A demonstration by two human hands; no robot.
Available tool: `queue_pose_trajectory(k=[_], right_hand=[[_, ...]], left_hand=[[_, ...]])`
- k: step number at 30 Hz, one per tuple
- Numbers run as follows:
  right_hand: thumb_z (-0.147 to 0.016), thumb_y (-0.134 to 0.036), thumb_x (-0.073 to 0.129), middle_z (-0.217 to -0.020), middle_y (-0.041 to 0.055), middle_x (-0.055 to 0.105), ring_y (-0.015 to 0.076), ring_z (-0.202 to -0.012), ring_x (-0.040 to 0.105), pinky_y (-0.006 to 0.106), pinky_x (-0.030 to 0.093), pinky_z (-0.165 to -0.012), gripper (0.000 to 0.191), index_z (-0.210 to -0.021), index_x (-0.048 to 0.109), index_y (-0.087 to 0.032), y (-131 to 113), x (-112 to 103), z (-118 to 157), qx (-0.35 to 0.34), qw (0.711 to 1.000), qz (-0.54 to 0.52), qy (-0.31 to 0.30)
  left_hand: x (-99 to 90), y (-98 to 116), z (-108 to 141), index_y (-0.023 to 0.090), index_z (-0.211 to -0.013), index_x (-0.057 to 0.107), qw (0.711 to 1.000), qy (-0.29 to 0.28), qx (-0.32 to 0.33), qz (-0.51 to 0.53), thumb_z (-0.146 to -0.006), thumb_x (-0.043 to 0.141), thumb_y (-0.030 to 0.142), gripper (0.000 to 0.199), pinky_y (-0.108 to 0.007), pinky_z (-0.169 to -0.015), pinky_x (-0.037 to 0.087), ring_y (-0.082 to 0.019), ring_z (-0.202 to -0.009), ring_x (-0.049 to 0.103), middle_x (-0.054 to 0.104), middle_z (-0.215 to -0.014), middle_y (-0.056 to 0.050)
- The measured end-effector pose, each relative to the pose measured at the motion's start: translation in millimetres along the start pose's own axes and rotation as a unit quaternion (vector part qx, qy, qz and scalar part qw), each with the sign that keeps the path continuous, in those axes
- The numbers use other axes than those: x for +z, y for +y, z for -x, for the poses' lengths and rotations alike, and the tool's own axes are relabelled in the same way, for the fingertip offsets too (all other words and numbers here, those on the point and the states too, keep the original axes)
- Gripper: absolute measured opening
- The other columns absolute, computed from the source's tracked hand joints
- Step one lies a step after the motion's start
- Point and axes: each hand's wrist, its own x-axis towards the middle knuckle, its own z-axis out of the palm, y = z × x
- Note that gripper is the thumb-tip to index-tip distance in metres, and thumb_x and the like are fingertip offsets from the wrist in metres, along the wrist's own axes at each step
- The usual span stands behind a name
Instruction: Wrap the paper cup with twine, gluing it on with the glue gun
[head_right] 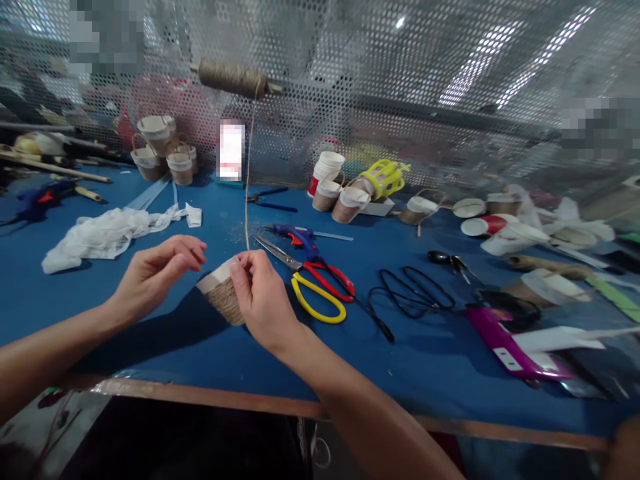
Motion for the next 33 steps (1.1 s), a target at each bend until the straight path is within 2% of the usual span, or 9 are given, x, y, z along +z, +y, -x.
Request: queue_pose_trajectory(k=[3,7,12,16,20,23,26,28,33], right_hand=[[-0.089,-0.03,0.036,-0.095,0.0077,0.053,0.0165,-0.08,0.053,0.032,0.042,-0.069,0.011,-0.082,0.037,-0.022,-1,1,1,-0.022,0.999,0.046,-0.009],[-0.088,-0.029,0.037,-0.095,0.0107,0.053,0.0195,-0.082,0.054,0.034,0.044,-0.068,0.009,-0.082,0.036,-0.022,0,3,1,-0.057,0.992,0.11,-0.02],[-0.088,-0.03,0.035,-0.094,0.0128,0.053,0.023,-0.087,0.055,0.037,0.045,-0.068,0.012,-0.081,0.036,-0.021,2,4,1,-0.095,0.984,0.148,-0.017],[-0.087,-0.029,0.036,-0.093,0.0122,0.053,0.0228,-0.091,0.055,0.038,0.045,-0.072,0.012,-0.079,0.037,-0.02,1,3,2,-0.086,0.987,0.129,-0.034],[-0.084,-0.023,0.042,-0.093,0.0087,0.054,0.0173,-0.089,0.054,0.035,0.044,-0.079,0.005,-0.084,0.044,-0.018,-4,-3,-4,-0.024,0.997,0.02,-0.066],[-0.081,-0.016,0.047,-0.09,0.0059,0.057,0.0126,-0.08,0.055,0.028,0.045,-0.072,0.007,-0.087,0.05,-0.015,-9,-8,-22,0.092,0.988,-0.075,-0.096],[-0.082,-0.016,0.047,-0.083,0.0041,0.059,0.0067,-0.056,0.049,0.019,0.039,-0.047,0.008,-0.086,0.054,-0.013,-12,-12,-52,0.191,0.958,-0.18,-0.113],[-0.085,-0.019,0.045,-0.076,0.0034,0.059,0.0032,-0.043,0.039,0.018,0.029,-0.036,0.012,-0.079,0.054,-0.012,-14,-16,-77,0.206,0.947,-0.221,-0.108],[-0.088,-0.012,0.04,-0.066,-0.002,0.052,0.0002,-0.036,0.027,0.016,0.02,-0.032,0.017,-0.074,0.049,-0.013,-21,-33,-134,0.186,0.955,-0.226,-0.052]], left_hand=[[3.1,3,2,0.016,-0.082,0.057,0.994,-0.063,-0.067,-0.06,-0.075,0.058,0.033,0.018,-0.034,-0.081,0.04,-0.019,-0.085,0.054,0.06,-0.085,-0.005],[8.1,8,4,0.014,-0.079,0.056,0.982,-0.142,-0.105,-0.06,-0.074,0.057,0.034,0.02,-0.032,-0.076,0.041,-0.018,-0.081,0.052,0.059,-0.085,-0.006],[8.8,11,1,0.012,-0.074,0.057,0.972,-0.178,-0.15,-0.026,-0.074,0.052,0.031,0.02,-0.031,-0.074,0.041,-0.017,-0.075,0.052,0.059,-0.078,-0.005],[7.4,12,-3,0.012,-0.069,0.055,0.963,-0.201,-0.178,-0.002,-0.073,0.051,0.031,0.019,-0.031,-0.073,0.043,-0.016,-0.072,0.052,0.058,-0.073,-0.004],[7.6,13,-3,0.014,-0.068,0.053,0.961,-0.208,-0.18,-0.021,-0.071,0.053,0.031,0.017,-0.031,-0.074,0.042,-0.017,-0.075,0.051,0.057,-0.075,-0.003],[10.4,15,0,0.014,-0.069,0.052,0.958,-0.229,-0.169,-0.028,-0.072,0.053,0.028,0.014,-0.031,-0.078,0.04,-0.018,-0.079,0.051,0.057,-0.078,-0.003],[14.5,20,3,0.015,-0.067,0.05,0.957,-0.252,-0.145,-0.014,-0.073,0.053,0.025,0.012,-0.031,-0.078,0.039,-0.017,-0.08,0.051,0.056,-0.08,-0.004],[16.5,24,5,0.015,-0.066,0.049,0.953,-0.272,-0.13,0.004,-0.074,0.054,0.022,0.012,-0.03,-0.078,0.039,-0.017,-0.079,0.051,0.055,-0.081,-0.004],[15.2,31,10,0.015,-0.063,0.048,0.935,-0.34,-0.085,0.052,-0.073,0.056,0.018,0.013,-0.029,-0.076,0.039,-0.016,-0.08,0.05,0.054,-0.079,-0.004]])
